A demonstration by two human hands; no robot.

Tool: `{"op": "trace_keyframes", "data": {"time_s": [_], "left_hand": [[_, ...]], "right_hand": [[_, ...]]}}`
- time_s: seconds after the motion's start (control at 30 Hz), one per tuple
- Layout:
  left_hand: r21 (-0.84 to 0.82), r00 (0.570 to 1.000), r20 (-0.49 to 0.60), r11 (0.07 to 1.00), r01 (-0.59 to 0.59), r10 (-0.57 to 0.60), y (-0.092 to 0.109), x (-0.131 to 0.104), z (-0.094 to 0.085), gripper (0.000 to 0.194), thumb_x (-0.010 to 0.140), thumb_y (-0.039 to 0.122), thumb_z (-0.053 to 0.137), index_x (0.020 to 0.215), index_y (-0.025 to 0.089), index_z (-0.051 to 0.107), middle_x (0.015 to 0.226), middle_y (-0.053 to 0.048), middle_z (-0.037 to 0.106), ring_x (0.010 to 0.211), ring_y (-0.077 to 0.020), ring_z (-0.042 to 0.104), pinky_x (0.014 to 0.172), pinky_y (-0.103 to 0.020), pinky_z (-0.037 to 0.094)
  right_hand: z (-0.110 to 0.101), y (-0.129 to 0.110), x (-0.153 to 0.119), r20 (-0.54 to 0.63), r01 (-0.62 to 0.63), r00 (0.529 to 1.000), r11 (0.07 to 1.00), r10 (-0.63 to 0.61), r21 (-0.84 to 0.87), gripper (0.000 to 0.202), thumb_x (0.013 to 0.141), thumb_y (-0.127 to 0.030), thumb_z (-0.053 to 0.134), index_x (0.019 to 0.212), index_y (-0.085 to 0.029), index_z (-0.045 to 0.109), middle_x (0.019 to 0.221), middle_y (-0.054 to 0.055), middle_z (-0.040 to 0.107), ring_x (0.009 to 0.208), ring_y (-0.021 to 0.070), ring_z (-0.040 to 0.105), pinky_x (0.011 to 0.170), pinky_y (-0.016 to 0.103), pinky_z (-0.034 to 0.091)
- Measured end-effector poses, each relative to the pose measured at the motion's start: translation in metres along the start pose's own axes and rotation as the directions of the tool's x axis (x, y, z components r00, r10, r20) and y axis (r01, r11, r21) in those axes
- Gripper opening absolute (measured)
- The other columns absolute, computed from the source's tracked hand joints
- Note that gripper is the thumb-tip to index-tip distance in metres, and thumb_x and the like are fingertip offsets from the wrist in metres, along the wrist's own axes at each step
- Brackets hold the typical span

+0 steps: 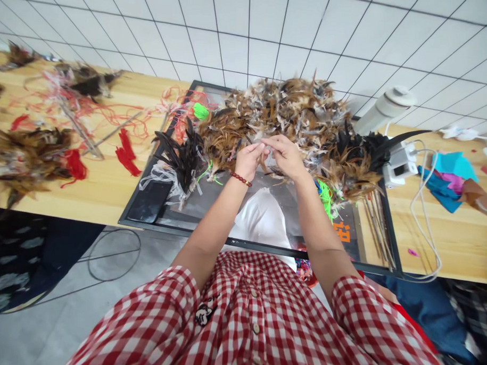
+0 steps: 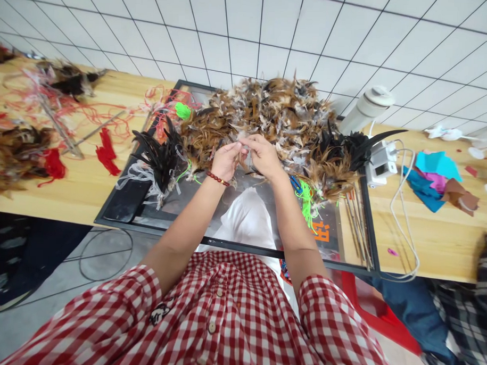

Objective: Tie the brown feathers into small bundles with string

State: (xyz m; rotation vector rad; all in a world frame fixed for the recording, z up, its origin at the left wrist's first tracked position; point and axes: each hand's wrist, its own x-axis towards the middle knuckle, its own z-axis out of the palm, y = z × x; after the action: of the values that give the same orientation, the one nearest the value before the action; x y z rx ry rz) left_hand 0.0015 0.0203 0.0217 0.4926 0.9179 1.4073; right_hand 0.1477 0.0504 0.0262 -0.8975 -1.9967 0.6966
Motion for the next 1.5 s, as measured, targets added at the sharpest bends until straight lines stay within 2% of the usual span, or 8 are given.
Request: {"op": "trace_keyframes", "data": {"time_s": [0.2,0.37,0.6,0.87,1.0,1.3,1.4,1.5], "left_hand": [[-0.038,0.999,-0.035,0.999,-0.011,0.01,-0.001,0.003,-0.001,0.025,0.074,0.025,0.09,0.094,0.016,0.079,0.07,-0.001,0.076,0.069,-0.0108,0.072,0.082,-0.025,0.059],[-0.036,1.0,-0.017,0.999,-0.023,0.022,0.0,0.002,-0.001,0.043,0.073,0.021,0.09,0.114,0.021,0.077,0.078,-0.001,0.079,0.086,-0.0158,0.078,0.092,-0.03,0.06],[-0.014,1.0,-0.005,1.0,-0.018,0.018,-0.001,-0.002,0.003,0.05,0.068,0.023,0.094,0.115,0.021,0.077,0.087,-0.005,0.081,0.104,-0.0235,0.078,0.096,-0.035,0.06],[0.004,1.0,0.013,1.0,-0.015,0.015,0.0,0.0,0.001,0.05,0.071,0.024,0.092,0.118,0.021,0.076,0.09,-0.005,0.081,0.098,-0.0217,0.079,0.095,-0.034,0.061],[0.01,0.999,0.046,1.0,0.006,-0.007,0.002,-0.004,0.003,0.052,0.071,0.027,0.093,0.12,0.024,0.075,0.093,-0.005,0.082,0.094,-0.0206,0.08,0.09,-0.032,0.062],[0.087,0.996,-0.039,0.993,0.077,-0.074,0.002,0.001,-0.004,0.047,0.073,0.024,0.091,0.117,0.018,0.075,0.098,-0.009,0.083,0.098,-0.0206,0.079,0.095,-0.032,0.06],[0.122,0.994,-0.061,0.988,0.092,-0.085,0.002,0.005,-0.009,0.043,0.081,0.03,0.085,0.12,0.018,0.072,0.099,-0.01,0.082,0.102,-0.02,0.079,0.099,-0.033,0.057],[0.115,0.994,-0.032,0.987,0.109,-0.106,0.002,0.006,-0.01,0.037,0.093,0.042,0.071,0.122,0.019,0.07,0.107,-0.01,0.082,0.109,-0.0199,0.077,0.102,-0.034,0.056]], "right_hand": [[0.003,0.006,0.003,-0.129,-0.167,0.974,0.976,0.185,0.136,0.05,0.087,-0.067,0.065,0.106,-0.023,0.081,0.101,0.008,0.074,0.081,0.0191,0.063,0.075,0.035,0.056],[0.0,-0.006,0.005,-0.02,-0.283,0.952,0.899,0.307,0.334,0.056,0.072,-0.075,0.076,0.083,-0.019,0.077,0.073,0.002,0.072,0.061,0.0124,0.052,0.062,0.028,0.047],[-0.001,-0.019,0.005,0.041,-0.307,0.947,0.862,0.318,0.404,0.057,0.07,-0.075,0.078,0.079,-0.02,0.066,0.07,0.001,0.07,0.062,0.0107,0.051,0.062,0.025,0.044],[0.001,-0.014,0.006,0.047,-0.297,0.949,0.839,0.311,0.456,0.065,0.071,-0.081,0.074,0.097,-0.021,0.069,0.069,-0.002,0.062,0.061,0.0112,0.05,0.059,0.026,0.042],[0.002,-0.016,0.006,0.069,-0.307,0.947,0.813,0.315,0.494,0.064,0.066,-0.082,0.077,0.085,-0.021,0.067,0.065,-0.003,0.06,0.058,0.01,0.045,0.056,0.026,0.037],[-0.013,0.017,0.009,-0.398,-0.197,0.854,0.916,0.335,0.349,0.061,0.08,-0.084,0.063,0.083,-0.023,0.062,0.064,-0.003,0.048,0.058,0.0123,0.05,0.056,0.027,0.04],[-0.033,0.025,0.009,-0.45,-0.172,0.834,0.926,0.319,0.337,0.059,0.087,-0.082,0.055,0.088,-0.023,0.063,0.07,-0.002,0.054,0.064,0.0133,0.059,0.058,0.027,0.044],[-0.048,0.025,0.007,-0.412,-0.153,0.869,0.939,0.276,0.307,0.056,0.089,-0.079,0.055,0.086,-0.023,0.062,0.068,-0.003,0.051,0.062,0.0118,0.056,0.056,0.025,0.042]]}}
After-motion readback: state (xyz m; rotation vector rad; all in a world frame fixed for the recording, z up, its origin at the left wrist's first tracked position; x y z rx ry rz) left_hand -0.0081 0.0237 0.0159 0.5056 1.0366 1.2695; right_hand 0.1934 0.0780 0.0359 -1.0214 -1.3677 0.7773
